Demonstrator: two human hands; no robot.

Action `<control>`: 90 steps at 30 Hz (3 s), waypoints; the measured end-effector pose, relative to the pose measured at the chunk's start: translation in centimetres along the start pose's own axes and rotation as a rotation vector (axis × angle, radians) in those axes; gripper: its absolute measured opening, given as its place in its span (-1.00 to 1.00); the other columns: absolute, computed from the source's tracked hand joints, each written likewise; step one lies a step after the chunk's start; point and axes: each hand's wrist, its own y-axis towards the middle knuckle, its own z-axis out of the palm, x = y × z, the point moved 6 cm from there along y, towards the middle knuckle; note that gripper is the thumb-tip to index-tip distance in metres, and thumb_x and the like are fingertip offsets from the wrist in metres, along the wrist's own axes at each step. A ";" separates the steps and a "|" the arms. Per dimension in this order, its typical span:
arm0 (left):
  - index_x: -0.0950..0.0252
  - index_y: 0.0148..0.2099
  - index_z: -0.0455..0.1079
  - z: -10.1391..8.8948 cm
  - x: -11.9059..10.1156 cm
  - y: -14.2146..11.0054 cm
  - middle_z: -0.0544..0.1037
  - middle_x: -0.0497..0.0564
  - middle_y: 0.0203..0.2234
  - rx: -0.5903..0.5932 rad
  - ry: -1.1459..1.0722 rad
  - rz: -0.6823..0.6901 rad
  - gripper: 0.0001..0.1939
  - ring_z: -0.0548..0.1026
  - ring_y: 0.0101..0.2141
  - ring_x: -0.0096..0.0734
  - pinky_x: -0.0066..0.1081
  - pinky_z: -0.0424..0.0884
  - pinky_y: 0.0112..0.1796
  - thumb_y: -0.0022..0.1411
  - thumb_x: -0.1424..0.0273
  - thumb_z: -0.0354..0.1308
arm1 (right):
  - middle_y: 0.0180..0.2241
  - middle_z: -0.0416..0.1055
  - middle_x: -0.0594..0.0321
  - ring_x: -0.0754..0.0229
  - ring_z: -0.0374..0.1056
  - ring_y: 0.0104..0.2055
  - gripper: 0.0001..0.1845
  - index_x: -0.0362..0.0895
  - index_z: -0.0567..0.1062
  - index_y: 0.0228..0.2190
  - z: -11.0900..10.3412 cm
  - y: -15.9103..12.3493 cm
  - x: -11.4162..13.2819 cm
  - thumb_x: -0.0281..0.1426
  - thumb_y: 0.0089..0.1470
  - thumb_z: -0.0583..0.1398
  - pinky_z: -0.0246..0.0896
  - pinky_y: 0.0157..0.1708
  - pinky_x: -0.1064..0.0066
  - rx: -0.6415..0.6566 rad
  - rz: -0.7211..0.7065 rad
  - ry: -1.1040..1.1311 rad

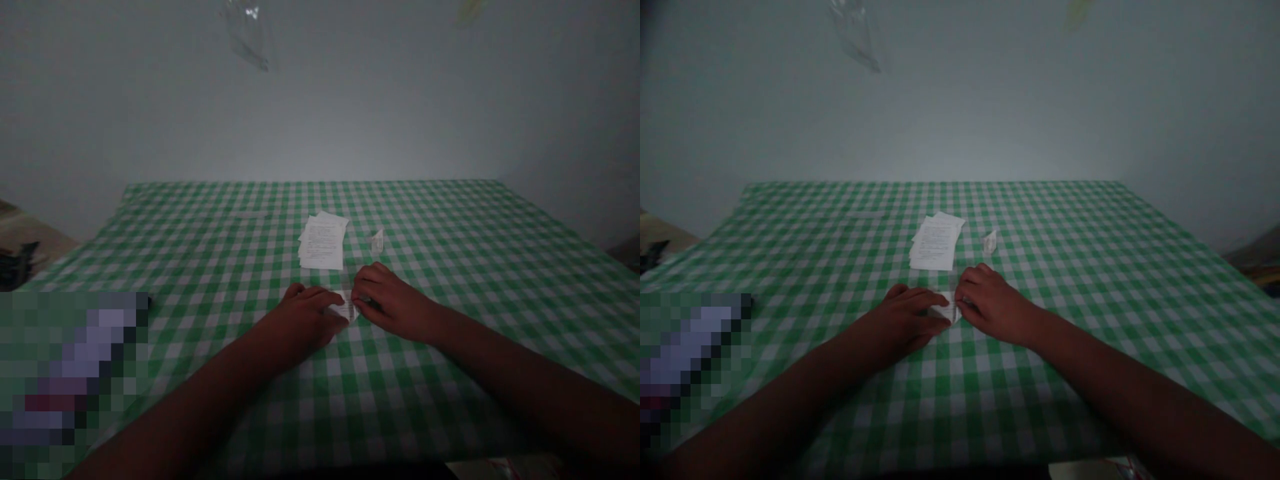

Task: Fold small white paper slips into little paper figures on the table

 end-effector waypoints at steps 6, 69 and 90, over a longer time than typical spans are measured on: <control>0.11 0.04 0.43 -0.3 -0.4 -0.2 0.44 0.00 0.08 -0.006 -0.039 0.001 -0.75 0.35 0.08 -0.20 -0.19 0.15 -0.03 0.32 0.37 0.15 | -0.24 0.30 0.13 0.07 0.16 -0.14 -0.92 -0.15 0.40 -0.32 0.4 0.3 -0.2 -0.42 0.21 0.11 0.14 -0.11 0.21 -0.026 0.063 -0.075; 0.05 0.13 0.38 -0.8 0.5 -0.9 0.34 0.07 0.17 0.012 -0.004 -0.001 -0.62 0.33 0.10 -0.07 0.10 0.04 0.14 0.27 0.39 0.10 | 0.04 0.41 0.09 0.00 0.28 0.07 -0.65 -0.13 0.41 0.05 -0.1 -1.5 2.7 -0.43 0.26 0.07 0.26 0.03 0.06 0.210 -0.044 -0.220; 0.03 0.11 0.38 -0.6 0.4 -0.9 0.33 0.04 0.17 0.015 -0.020 -0.021 -0.60 0.32 0.12 -0.10 0.12 -0.02 0.16 0.24 0.42 0.10 | 0.15 0.33 0.05 -0.02 0.21 0.14 -0.53 -0.23 0.34 0.15 0.3 -1.6 2.6 -0.38 0.24 0.06 0.16 0.14 0.04 0.218 -0.018 -0.245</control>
